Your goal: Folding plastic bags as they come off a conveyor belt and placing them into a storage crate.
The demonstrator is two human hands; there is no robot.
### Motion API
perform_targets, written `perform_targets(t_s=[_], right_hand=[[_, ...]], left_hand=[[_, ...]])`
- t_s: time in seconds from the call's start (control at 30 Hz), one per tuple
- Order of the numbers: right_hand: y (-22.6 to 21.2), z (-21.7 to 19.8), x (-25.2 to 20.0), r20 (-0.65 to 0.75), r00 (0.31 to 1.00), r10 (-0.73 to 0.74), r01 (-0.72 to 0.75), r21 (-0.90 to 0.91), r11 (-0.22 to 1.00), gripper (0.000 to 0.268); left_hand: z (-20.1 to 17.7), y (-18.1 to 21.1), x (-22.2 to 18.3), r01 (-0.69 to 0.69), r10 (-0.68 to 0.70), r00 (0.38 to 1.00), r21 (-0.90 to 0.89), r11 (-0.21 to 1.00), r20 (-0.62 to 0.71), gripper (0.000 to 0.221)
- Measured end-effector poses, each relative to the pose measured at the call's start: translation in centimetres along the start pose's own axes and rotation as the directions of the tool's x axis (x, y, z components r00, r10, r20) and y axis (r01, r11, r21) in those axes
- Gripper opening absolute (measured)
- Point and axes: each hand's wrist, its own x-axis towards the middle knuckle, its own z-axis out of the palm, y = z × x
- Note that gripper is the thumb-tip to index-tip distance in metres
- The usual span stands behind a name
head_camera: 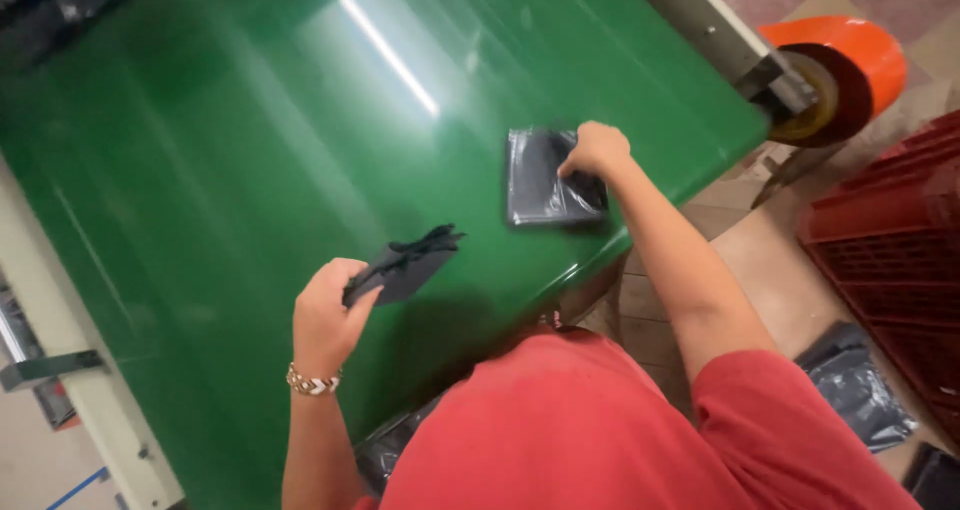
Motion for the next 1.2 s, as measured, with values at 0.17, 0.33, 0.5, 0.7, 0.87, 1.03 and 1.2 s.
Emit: perform_targets(t_s=[0.17, 0.33, 0.5, 0.7, 0.87, 1.03, 1.2], right_hand=[[5.3, -0.7, -9.9, -0.030, 0.997, -0.076, 0.074, -0.067, 0.995, 0.056], [8.9, -3.0, -14.2, 0.049, 0.990, -0.129, 0.082, 0.542, 0.836, 0.032], [4.1, -6.5, -15.9, -0.112, 0.969, -0.220, 0.165, 0.957, 0.237, 0.027], [2.8, -6.4, -15.1, -0.100, 0.956, -0.276, 0.099, 0.995, -0.017, 0.025], [4.5, -6.0, -14.1, -0.090, 0.956, -0.279, 0.069, 0.994, -0.085, 0.033], [9.0, -5.9, -14.6, -0.098, 0.967, -0.234, 0.059, 0.984, -0.170, 0.050], [15.1, -6.7, -14.6, -0.116, 0.972, -0.205, 0.060, 0.963, -0.263, 0.078]], left_hand=[[3.2, 5.3, 1.3, -0.125, 0.124, 0.992, -0.120, 0.985, -0.021, 0.019], [6.6, 8.7, 3.5, -0.034, 0.046, 0.999, -0.370, 0.929, 0.024, 0.024], [9.6, 10.8, 5.9, 0.008, 0.065, 0.992, -0.572, 0.820, 0.108, 0.035], [13.7, 12.3, 11.9, -0.141, 0.124, 0.990, -0.502, 0.854, -0.067, 0.034], [16.0, 14.4, 14.1, 0.109, -0.032, 0.991, -0.646, 0.755, 0.129, 0.032], [18.9, 17.1, 17.2, 0.314, -0.103, 0.934, -0.648, 0.694, 0.343, 0.030], [21.1, 20.3, 20.2, 0.242, 0.049, 0.831, -0.438, 0.866, 0.555, 0.036]])
